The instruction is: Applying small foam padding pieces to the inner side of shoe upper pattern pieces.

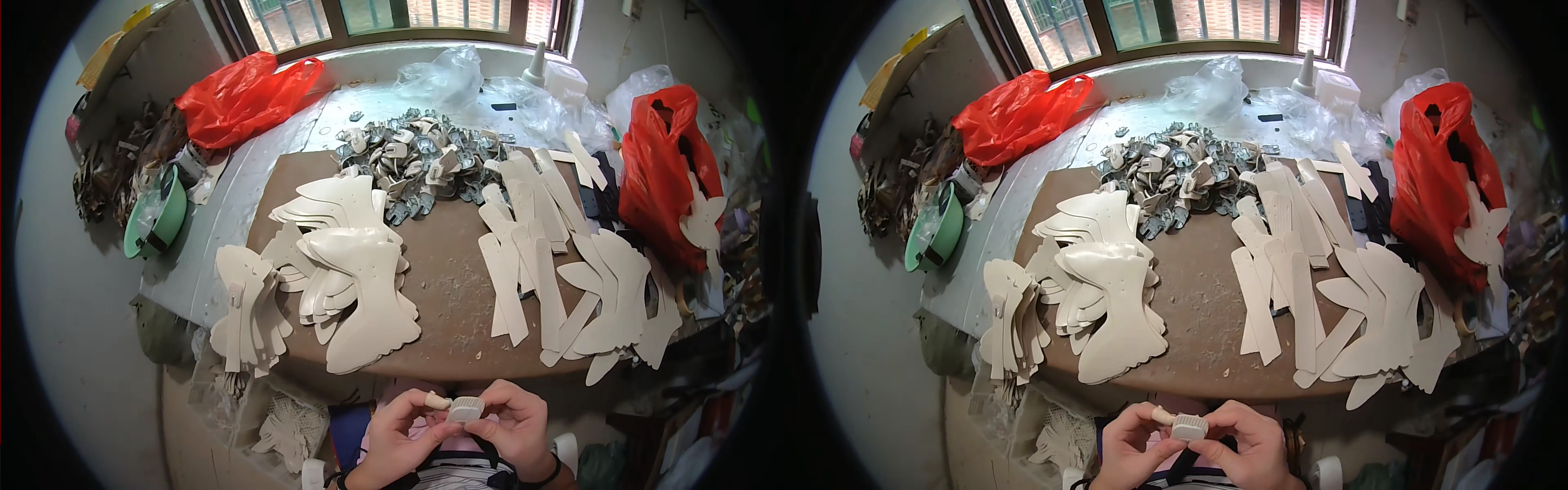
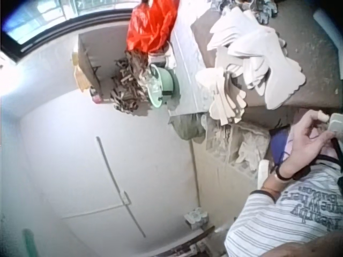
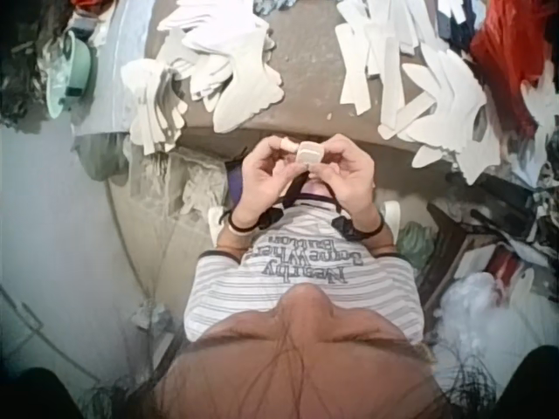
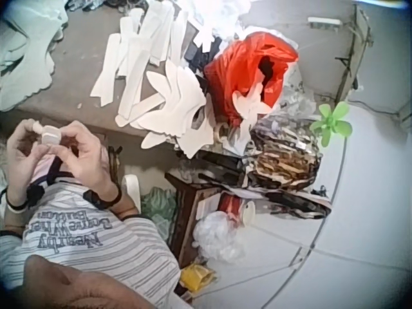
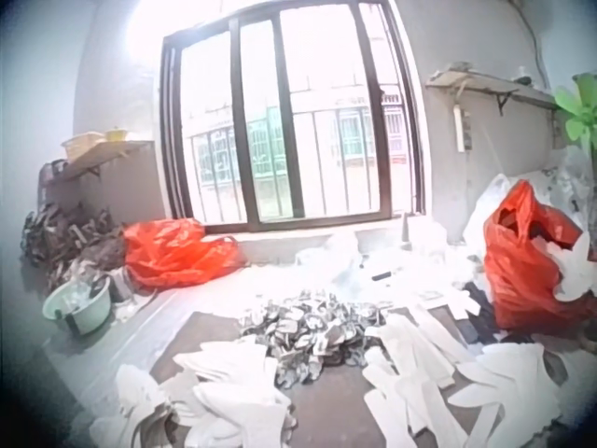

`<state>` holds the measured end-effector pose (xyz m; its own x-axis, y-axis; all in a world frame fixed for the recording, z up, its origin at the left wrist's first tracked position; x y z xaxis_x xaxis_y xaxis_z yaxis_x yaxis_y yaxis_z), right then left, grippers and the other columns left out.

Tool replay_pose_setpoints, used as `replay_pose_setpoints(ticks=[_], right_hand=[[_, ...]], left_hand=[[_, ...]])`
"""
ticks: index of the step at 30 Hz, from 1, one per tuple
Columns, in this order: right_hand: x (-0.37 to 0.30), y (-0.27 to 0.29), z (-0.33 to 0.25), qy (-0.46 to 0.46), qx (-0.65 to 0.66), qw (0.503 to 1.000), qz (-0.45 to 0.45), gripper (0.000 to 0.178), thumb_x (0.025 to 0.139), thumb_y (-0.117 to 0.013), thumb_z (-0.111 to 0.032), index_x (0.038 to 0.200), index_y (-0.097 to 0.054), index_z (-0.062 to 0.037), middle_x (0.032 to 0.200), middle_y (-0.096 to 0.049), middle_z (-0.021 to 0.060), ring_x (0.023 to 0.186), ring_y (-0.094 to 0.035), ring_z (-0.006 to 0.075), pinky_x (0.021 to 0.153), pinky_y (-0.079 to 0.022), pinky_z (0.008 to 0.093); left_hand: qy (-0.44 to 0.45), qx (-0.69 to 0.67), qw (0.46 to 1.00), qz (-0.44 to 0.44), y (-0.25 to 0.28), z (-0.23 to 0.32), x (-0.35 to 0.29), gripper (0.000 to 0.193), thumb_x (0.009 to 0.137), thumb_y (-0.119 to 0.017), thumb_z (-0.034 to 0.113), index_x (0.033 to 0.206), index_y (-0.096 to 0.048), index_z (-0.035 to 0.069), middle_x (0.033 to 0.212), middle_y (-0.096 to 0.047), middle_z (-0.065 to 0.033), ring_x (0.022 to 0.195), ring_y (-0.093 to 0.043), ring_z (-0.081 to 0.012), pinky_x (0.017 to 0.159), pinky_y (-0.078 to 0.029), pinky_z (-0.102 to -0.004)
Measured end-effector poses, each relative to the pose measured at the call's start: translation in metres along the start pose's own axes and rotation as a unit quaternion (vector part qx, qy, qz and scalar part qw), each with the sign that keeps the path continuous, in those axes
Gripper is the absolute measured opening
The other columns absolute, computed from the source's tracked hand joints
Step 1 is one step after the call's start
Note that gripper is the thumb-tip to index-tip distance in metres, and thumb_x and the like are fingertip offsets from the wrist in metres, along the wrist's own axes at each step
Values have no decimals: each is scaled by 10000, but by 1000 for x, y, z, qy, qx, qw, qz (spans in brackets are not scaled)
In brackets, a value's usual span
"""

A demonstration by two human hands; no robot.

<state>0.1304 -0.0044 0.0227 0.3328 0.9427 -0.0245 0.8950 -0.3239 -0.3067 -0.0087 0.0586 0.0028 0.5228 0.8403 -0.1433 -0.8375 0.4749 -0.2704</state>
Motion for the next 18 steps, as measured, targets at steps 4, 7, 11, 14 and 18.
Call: replay_pose_setpoints(ticks=[4,7,11,14,18], right_hand=[[4,-7,15,-56,81,995,28,223,756,-735,67,954,-633,55,879,-602,102,807,-584,134,719,-447,245],[2,-7,11,42,-27,999,1,206,768,-732,53,946,-629,61,878,-602,99,784,-578,128,698,-447,239],[6,-19,9,38,-43,998,-10,187,770,-724,55,928,-626,64,882,-602,99,760,-580,130,682,-451,233],[8,-16,16,7,18,1000,6,186,769,-709,64,931,-617,65,876,-601,107,741,-588,141,671,-465,235],[11,-2,21,-5,94,994,60,190,770,-663,92,945,-592,71,861,-594,132,703,-606,165,616,-518,254]], left_hand=[[-41,114,992,-22,8,7,1,201,779,-768,16,950,-666,-14,879,-638,-55,774,-563,-81,708,-457,-204],[-22,75,997,-18,14,2,2,204,787,-761,20,970,-675,-9,899,-646,-48,793,-572,-84,721,-455,-212],[-105,120,986,-44,17,15,-1,160,784,-752,15,921,-670,-1,866,-657,-82,796,-612,-160,710,-469,-264],[-171,157,972,-34,16,38,7,107,790,-731,17,873,-663,13,818,-654,-104,781,-631,-224,692,-481,-302],[-207,380,900,54,32,69,44,80,802,-695,54,846,-658,-3,716,-646,-84,627,-634,-249,582,-484,-303]])
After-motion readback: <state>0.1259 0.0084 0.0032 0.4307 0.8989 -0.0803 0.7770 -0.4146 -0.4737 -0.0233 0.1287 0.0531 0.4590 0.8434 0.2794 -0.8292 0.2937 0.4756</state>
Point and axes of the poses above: each hand's wrist, its own x-axis towards the middle knuckle, its own y-axis out of the back of the hand, z = x × y, the point moved 8 cm from there along x, towards the middle knuckle
